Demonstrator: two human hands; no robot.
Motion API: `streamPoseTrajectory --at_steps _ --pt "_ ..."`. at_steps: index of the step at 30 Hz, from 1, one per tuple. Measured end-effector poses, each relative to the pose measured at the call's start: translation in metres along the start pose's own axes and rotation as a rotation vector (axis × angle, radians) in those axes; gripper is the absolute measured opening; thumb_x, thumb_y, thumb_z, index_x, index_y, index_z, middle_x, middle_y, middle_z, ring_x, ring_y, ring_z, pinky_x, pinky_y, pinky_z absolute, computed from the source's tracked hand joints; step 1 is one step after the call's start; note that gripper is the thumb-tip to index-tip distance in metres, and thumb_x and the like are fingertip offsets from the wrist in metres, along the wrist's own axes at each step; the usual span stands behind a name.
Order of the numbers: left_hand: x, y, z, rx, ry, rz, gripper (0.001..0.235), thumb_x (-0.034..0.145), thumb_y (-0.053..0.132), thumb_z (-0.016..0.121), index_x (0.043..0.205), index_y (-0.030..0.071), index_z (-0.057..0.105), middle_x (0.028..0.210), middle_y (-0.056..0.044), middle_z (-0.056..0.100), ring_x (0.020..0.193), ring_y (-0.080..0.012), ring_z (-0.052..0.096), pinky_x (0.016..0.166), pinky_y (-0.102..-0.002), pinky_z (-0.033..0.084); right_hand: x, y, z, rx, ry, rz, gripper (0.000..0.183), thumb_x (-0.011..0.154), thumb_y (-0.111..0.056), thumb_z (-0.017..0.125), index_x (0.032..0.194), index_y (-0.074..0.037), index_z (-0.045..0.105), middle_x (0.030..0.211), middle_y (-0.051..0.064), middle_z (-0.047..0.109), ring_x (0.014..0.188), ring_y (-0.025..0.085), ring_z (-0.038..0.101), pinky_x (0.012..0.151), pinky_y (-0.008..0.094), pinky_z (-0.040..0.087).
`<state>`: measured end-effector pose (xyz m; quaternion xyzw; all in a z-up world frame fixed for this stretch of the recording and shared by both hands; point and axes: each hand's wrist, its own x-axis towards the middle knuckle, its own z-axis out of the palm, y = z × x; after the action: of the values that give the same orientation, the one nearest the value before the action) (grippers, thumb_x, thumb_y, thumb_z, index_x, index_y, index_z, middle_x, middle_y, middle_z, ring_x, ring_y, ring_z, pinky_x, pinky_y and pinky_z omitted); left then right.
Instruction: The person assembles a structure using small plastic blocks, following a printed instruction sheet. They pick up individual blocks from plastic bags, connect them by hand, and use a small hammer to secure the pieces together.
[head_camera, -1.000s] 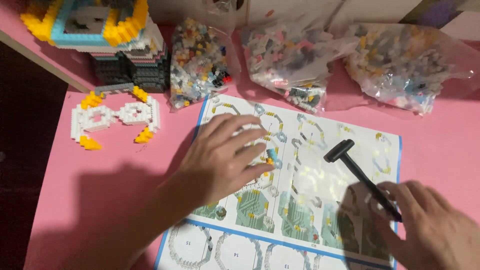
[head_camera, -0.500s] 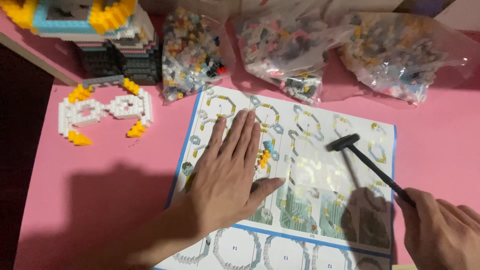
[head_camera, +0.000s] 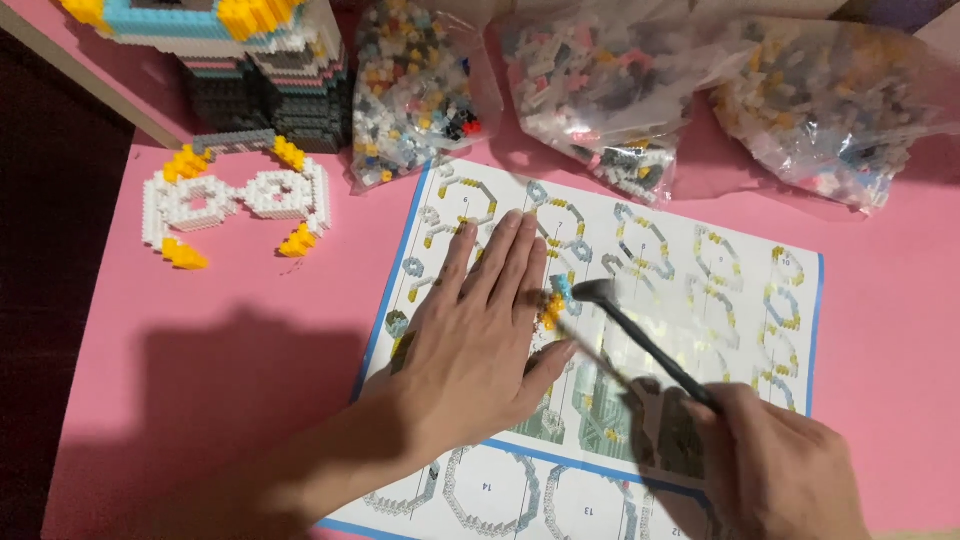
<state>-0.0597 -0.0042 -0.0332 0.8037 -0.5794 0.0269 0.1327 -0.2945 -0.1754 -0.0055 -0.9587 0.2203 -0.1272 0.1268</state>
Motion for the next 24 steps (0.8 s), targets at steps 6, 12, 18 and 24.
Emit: streamPoseTrajectory --at_steps 6,12,18,24 --pt "-0.002 0.001 0.003 -0.023 0.015 -0.006 0.089 0.104 0.055 0.032 0.156 -0.016 0.026 0.168 -0.033 0.022 0.160 -0.0406 0.011 0.129 -0.058 0.001 -0.005 -0.009 0.002 -0.012 -0.063 0.193 0.013 0.097 -0.018 0.068 0.096 -0.005 0.068 0.061 0.009 0.069 0.058 0.023 0.068 0.052 0.043 0.052" --pt "-0.002 0.000 0.000 -0.010 -0.018 -0.011 0.088 0.104 0.055 0.033 0.155 -0.016 0.028 0.168 -0.033 0.023 0.161 -0.0408 0.012 0.129 -0.058 0.002 -0.005 -0.011 -0.002 0.009 -0.021 0.150 0.008 0.099 -0.013 0.063 0.100 -0.006 0.066 0.065 0.010 0.069 0.055 0.027 0.072 0.054 0.042 0.055" --pt "0.001 0.001 -0.001 -0.005 -0.003 -0.024 0.089 0.104 0.056 0.035 0.156 -0.016 0.029 0.168 -0.032 0.025 0.161 -0.0397 0.014 0.129 -0.058 0.002 -0.004 -0.008 0.003 0.028 0.003 0.091 0.008 0.101 -0.014 0.070 0.100 -0.006 0.067 0.066 0.012 0.069 0.056 0.028 0.073 0.054 0.044 0.055" --pt "0.002 0.002 -0.001 -0.009 0.030 -0.017 0.087 0.104 0.055 0.036 0.156 -0.015 0.032 0.168 -0.031 0.026 0.161 -0.0393 0.015 0.130 -0.058 0.003 -0.003 0.002 0.009 0.005 -0.061 -0.036 0.010 0.093 -0.011 0.071 0.094 -0.003 0.065 0.059 0.015 0.067 0.051 0.033 0.070 0.047 0.048 0.053"
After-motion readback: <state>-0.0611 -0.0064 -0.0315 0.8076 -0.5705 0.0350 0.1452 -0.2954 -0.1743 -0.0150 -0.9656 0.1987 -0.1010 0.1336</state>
